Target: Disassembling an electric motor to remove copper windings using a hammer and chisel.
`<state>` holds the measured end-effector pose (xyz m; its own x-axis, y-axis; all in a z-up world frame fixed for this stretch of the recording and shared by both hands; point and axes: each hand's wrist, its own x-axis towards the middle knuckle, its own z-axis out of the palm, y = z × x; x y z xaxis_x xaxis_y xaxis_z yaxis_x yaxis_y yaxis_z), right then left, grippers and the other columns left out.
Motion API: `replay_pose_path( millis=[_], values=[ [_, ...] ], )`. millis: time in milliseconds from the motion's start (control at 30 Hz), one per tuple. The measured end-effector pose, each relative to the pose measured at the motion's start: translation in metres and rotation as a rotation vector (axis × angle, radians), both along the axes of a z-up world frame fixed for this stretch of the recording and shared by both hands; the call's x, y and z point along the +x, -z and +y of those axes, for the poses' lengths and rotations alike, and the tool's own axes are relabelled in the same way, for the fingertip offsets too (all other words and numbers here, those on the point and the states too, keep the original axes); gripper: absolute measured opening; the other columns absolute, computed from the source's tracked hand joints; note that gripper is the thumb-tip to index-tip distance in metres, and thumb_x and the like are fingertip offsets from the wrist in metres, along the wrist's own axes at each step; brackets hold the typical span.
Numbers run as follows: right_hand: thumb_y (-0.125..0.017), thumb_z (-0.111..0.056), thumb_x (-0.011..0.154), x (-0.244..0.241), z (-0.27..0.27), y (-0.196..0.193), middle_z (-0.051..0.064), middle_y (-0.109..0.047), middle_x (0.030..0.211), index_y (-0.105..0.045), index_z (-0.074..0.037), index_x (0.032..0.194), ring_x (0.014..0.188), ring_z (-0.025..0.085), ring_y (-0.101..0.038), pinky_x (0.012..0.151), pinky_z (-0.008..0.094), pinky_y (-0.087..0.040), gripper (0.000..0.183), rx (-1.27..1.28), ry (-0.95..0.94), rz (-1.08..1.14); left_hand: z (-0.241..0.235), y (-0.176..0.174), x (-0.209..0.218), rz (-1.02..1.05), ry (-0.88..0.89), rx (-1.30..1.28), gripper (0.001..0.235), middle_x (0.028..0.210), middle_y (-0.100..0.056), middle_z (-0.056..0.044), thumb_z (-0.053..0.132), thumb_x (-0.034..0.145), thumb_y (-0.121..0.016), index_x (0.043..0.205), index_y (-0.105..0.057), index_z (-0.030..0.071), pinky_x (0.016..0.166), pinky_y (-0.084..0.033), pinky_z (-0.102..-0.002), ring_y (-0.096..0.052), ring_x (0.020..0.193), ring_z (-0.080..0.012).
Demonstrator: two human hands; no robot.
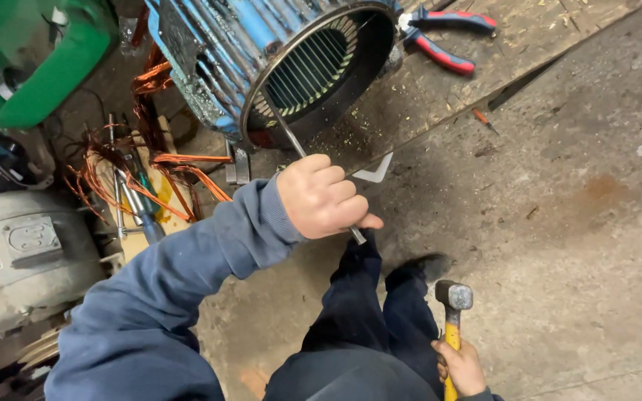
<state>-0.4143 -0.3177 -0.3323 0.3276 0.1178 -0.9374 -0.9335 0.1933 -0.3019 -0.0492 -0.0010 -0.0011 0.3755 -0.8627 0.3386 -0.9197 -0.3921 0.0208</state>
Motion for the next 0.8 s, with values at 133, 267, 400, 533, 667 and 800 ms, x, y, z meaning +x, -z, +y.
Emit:
replay_pose_path(
  millis=[133,267,400,533,667,800],
  values=[
    [-0.07,-0.013,0.085,0.007,0.002,-0.009,0.005,-0.046,0.054,-0.058,0.0,0.084,0.038,0.017,-0.044,0.036,0.035,-0.037,0.017,-0.027,-0.006,-0.02,-0.001,-0.004,0.001,0.001,-0.017,-0.012,0.053,0.06,-0.04,0.002,0.044,0.094,-0.079,0.066,-0.044,0.016,0.057,-0.034,-0.034,-0.045,0.057,-0.0183],
    [-0.073,-0.013,0.083,0.005,-0.003,-0.017,0.009,-0.051,0.053,-0.063,0.0,0.081,0.039,0.019,-0.047,0.038,0.035,-0.039,0.017,-0.14,-0.083,-0.136,-0.001,-0.006,0.004,-0.004,-0.009,-0.023,0.054,0.06,-0.04,0.002,0.044,0.093,-0.08,0.065,-0.043,0.016,0.056,-0.034,-0.034,-0.045,0.057,-0.0183],
    [-0.078,-0.014,0.081,0.029,-0.002,-0.058,0.008,-0.06,0.058,-0.066,-0.003,0.075,0.05,0.019,-0.055,0.048,0.034,-0.044,0.017,-0.355,-0.175,-0.681,0.001,-0.005,0.005,-0.005,0.005,-0.045,0.055,0.06,-0.039,0.002,0.043,0.093,-0.081,0.064,-0.042,0.016,0.055,-0.034,-0.034,-0.045,0.056,-0.0185],
    [-0.074,-0.019,0.087,0.131,0.034,-0.155,0.008,-0.065,0.069,-0.062,-0.006,0.081,0.063,0.022,-0.063,0.062,0.035,-0.052,0.019,-0.368,-0.107,-1.272,0.0,-0.005,0.005,0.006,0.005,-0.06,0.055,0.06,-0.04,0.002,0.04,0.092,-0.083,0.064,-0.041,0.016,0.055,-0.034,-0.035,-0.045,0.056,-0.0188],
    [-0.069,-0.019,0.093,0.21,0.111,-0.199,0.004,-0.066,0.078,-0.062,-0.008,0.091,0.069,0.019,-0.067,0.071,0.033,-0.059,0.013,0.051,0.289,-1.713,-0.001,-0.004,0.006,-0.001,0.001,-0.058,0.054,0.06,-0.04,0.002,0.038,0.092,-0.083,0.064,-0.042,0.017,0.056,-0.035,-0.035,-0.046,0.057,-0.0189],
    [-0.05,-0.014,0.099,0.199,0.14,-0.185,0.006,-0.044,0.092,-0.041,-0.004,0.101,0.088,0.019,-0.046,0.084,0.026,-0.04,0.013,-0.233,-0.314,-1.555,0.002,0.002,0.003,0.018,-0.014,-0.076,0.049,0.061,-0.042,0.001,0.035,0.091,-0.082,0.065,-0.044,0.017,0.056,-0.035,-0.037,-0.047,0.058,-0.0194]
  ],
)
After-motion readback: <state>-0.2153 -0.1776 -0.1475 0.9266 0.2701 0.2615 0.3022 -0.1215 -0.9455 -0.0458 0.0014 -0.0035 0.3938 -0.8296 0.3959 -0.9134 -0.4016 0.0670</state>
